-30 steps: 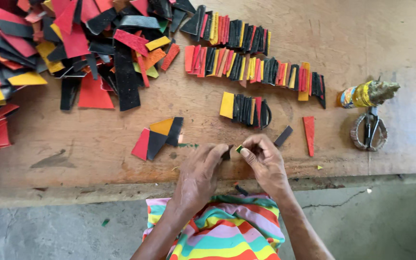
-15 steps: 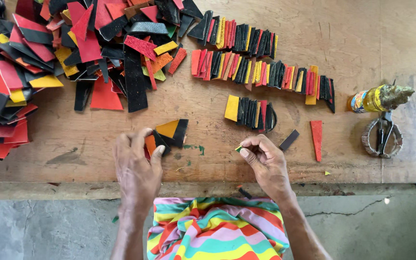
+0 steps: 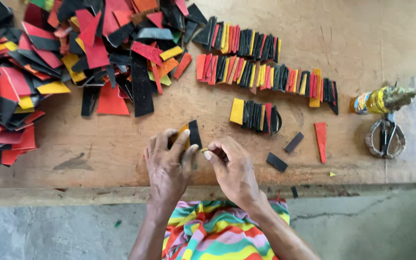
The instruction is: The person repeatedly picks up small colored leather pieces from a pile, aligns them with other pieces, and places them into a growing stack on the table. The person handles the pieces by hand, occasionally adjusting their orientation before stacking them.
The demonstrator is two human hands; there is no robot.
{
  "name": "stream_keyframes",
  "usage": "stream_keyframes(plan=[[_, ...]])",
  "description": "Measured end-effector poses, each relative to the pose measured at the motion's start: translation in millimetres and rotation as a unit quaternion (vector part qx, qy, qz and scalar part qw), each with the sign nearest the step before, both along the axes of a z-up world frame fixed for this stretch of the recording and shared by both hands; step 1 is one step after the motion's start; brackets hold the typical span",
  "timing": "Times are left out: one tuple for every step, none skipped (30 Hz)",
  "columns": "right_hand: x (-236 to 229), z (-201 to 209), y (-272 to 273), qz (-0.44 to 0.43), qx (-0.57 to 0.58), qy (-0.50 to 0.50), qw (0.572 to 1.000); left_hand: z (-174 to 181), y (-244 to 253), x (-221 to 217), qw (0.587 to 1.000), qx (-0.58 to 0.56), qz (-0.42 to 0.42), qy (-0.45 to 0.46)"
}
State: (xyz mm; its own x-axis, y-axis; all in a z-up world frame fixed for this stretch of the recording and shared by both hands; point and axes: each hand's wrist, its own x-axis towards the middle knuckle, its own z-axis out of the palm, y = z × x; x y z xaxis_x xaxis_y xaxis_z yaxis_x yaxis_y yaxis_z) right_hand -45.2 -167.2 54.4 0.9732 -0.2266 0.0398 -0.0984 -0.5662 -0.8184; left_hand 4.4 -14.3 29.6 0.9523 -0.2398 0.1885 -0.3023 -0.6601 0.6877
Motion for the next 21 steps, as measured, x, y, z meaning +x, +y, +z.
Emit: stream_keyframes(plan=[[-1.8,-1.3,3.7,-0.001,-0.001,0.002,1.0,-2.1,0.4,-5.1,1.0,0.004,-0.004,-0.008],[2.3,-4.3,5.8,0.002,-0.005,-0.002,1.0,-5.2,0.3,-4.4,1.0,0.006,-0.005,-0.023],[6.4,-7.2,7.7,0.004,-0.008,-0.006,1.0,-7.7,1.1,-3.5,1.0,0.01,-0.005,-0.023],[9.1,-9.2,8.8,0.007,-0.046,-0.005,0.999,-9.0,1.9,-4.0,1.0,0.014,-0.002,-0.022],[12.1,-11.4,10.0,0.01,-0.083,-0.005,0.996,-10.2,2.6,-4.4,1.0,0.018,0.001,-0.021],[16.9,-14.6,11.1,0.015,-0.12,-0.006,0.993,-12.2,2.5,-3.1,1.0,0.024,0.003,-0.01],[21.5,-17.5,11.9,0.01,-0.126,-0.003,0.992,-14.3,1.4,-1.0,1.0,0.029,0.005,0.001],[26.1,-20.4,13.1,0.002,-0.131,0.0,0.991,-16.0,1.3,1.0,0.999,0.036,0.005,0.012],[31.2,-23.1,13.6,-0.005,-0.135,0.004,0.991,-17.7,1.5,3.3,0.999,0.038,0.001,0.012],[35.2,-25.5,14.6,0.001,-0.139,-0.006,0.99,-18.8,2.0,2.9,0.999,0.04,-0.006,0.015],[40.7,-27.8,14.8,0.007,-0.143,-0.015,0.99,-19.0,2.2,1.4,0.999,0.042,-0.012,0.019],[47.6,-28.4,13.3,0.013,-0.149,-0.029,0.988,-18.8,1.4,1.9,0.999,0.041,-0.004,0.024],[54.1,-27.3,11.2,0.002,-0.149,-0.013,0.989,-17.2,0.6,1.0,0.999,0.039,0.004,0.03],[60.1,-24.4,8.3,-0.009,-0.149,0.001,0.989,-15.2,-0.2,1.4,0.999,0.037,0.013,0.034],[62.3,-20.0,6.4,-0.019,-0.15,0.015,0.988,-12.7,-0.5,1.0,1.0,0.016,0.018,0.009],[62.5,-16.2,5.7,-0.021,-0.131,0.026,0.991,-10.5,1.0,-0.3,0.999,-0.002,0.029,-0.016],[58.5,-11.2,3.1,-0.022,-0.113,0.037,0.993,-10.1,2.7,0.6,0.998,-0.02,0.04,-0.04],[49.1,-6.7,1.1,-0.024,-0.096,0.056,0.994,-9.9,4.0,-1.7,0.999,-0.015,0.032,-0.032],[40.1,-5.0,2.0,-0.017,-0.092,0.07,0.993,-10.6,5.0,-3.1,0.999,-0.01,0.025,-0.025],[32.6,-4.5,2.6,-0.01,-0.09,0.079,0.993,-12.2,5.0,-1.8,1.0,-0.006,0.017,-0.021],[29.5,-6.1,2.3,-0.003,-0.087,0.089,0.992,-13.0,4.5,-1.9,1.0,-0.014,0.017,-0.022]])
